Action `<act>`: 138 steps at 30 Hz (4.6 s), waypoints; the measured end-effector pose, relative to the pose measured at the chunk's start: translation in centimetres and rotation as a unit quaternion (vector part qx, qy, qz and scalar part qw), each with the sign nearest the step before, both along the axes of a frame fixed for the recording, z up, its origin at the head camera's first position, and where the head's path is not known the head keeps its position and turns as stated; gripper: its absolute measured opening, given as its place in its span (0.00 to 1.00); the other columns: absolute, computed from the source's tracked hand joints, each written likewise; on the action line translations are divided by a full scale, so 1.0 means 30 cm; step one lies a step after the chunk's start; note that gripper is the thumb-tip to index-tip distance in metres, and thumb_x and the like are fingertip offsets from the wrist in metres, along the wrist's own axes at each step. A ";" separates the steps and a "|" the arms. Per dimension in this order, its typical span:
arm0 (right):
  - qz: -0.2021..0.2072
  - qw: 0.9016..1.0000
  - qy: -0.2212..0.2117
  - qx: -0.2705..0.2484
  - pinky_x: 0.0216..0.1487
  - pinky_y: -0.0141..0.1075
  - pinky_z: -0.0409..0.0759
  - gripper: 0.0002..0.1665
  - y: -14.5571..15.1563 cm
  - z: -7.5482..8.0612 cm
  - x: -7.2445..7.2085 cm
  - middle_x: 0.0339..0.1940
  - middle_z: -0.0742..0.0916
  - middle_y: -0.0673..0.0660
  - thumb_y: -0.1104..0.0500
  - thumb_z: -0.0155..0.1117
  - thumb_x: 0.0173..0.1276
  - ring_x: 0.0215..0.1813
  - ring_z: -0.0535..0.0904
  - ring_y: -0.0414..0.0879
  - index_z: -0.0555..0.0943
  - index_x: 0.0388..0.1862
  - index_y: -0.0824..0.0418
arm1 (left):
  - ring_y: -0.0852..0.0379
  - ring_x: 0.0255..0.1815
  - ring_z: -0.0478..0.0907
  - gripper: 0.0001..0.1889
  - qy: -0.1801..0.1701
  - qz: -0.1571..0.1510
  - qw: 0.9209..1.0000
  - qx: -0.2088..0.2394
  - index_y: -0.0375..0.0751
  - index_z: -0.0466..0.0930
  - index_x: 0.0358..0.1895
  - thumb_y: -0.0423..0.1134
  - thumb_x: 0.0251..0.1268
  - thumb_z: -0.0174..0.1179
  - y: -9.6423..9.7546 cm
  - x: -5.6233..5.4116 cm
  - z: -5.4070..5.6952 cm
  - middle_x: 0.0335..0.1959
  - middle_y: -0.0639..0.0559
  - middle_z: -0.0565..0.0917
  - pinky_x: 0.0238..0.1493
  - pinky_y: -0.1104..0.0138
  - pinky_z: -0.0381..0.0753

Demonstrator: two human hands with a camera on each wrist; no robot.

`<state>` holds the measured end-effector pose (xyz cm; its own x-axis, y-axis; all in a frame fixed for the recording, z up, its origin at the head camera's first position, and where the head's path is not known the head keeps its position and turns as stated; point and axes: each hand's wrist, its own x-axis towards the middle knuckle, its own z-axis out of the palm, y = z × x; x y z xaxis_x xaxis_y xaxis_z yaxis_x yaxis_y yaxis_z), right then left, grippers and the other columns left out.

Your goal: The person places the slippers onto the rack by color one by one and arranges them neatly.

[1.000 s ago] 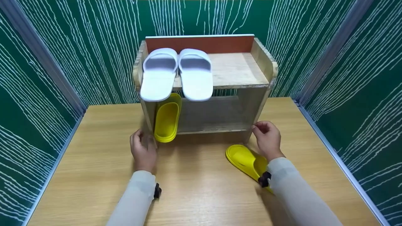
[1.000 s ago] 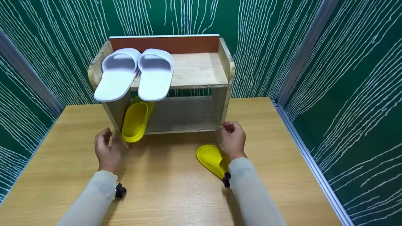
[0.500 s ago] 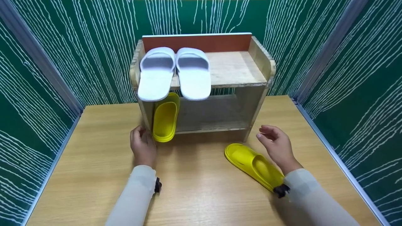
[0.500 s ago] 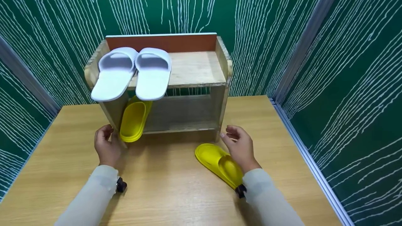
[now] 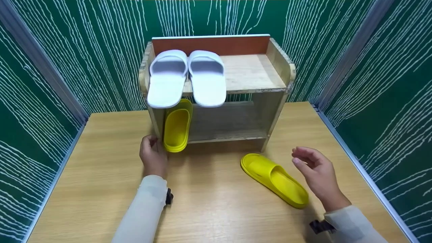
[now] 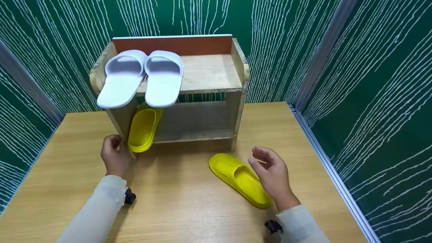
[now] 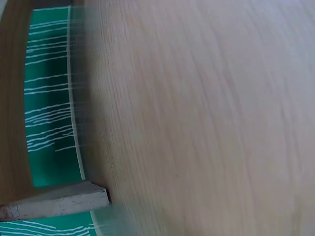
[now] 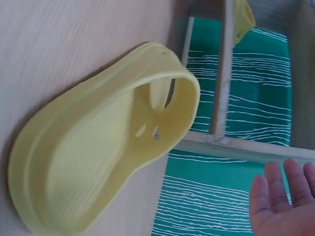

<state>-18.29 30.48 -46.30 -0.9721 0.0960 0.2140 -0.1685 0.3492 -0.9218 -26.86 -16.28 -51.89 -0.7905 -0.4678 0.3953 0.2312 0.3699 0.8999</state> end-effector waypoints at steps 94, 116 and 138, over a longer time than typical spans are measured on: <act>0.015 0.946 -0.277 0.168 0.72 0.59 0.69 0.68 0.085 -0.198 0.062 0.79 0.68 0.71 0.47 0.87 0.53 0.66 0.69 0.63 0.58 0.85 0.63 | 0.48 0.56 0.78 0.06 -0.016 0.011 1.000 -0.024 0.35 0.75 0.52 0.28 0.79 0.57 -0.006 -0.005 0.001 0.50 0.42 0.79 0.62 0.57 0.79; -0.001 0.980 -0.170 0.108 0.55 0.29 0.82 0.62 -0.053 -0.033 0.126 0.75 0.76 0.61 0.47 0.87 0.54 0.61 0.75 0.56 0.64 0.83 0.56 | 0.47 0.55 0.78 0.06 -0.004 0.008 1.000 -0.027 0.34 0.76 0.52 0.27 0.78 0.58 -0.009 -0.006 -0.003 0.50 0.41 0.81 0.62 0.57 0.79; -0.044 0.995 -0.078 0.047 0.62 0.49 0.81 0.53 -0.354 0.006 0.028 0.72 0.76 0.60 0.55 0.83 0.58 0.65 0.75 0.56 0.67 0.79 0.61 | 0.42 0.55 0.80 0.06 0.028 0.022 0.998 -0.044 0.31 0.76 0.50 0.25 0.75 0.59 -0.011 -0.015 -0.017 0.48 0.37 0.81 0.62 0.53 0.80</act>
<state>-17.46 19.85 -46.14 -0.9830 0.1678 0.0739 0.0082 0.4428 -0.8966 -27.30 -16.63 -52.41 -0.7451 -0.4629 0.4801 0.2626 0.4581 0.8492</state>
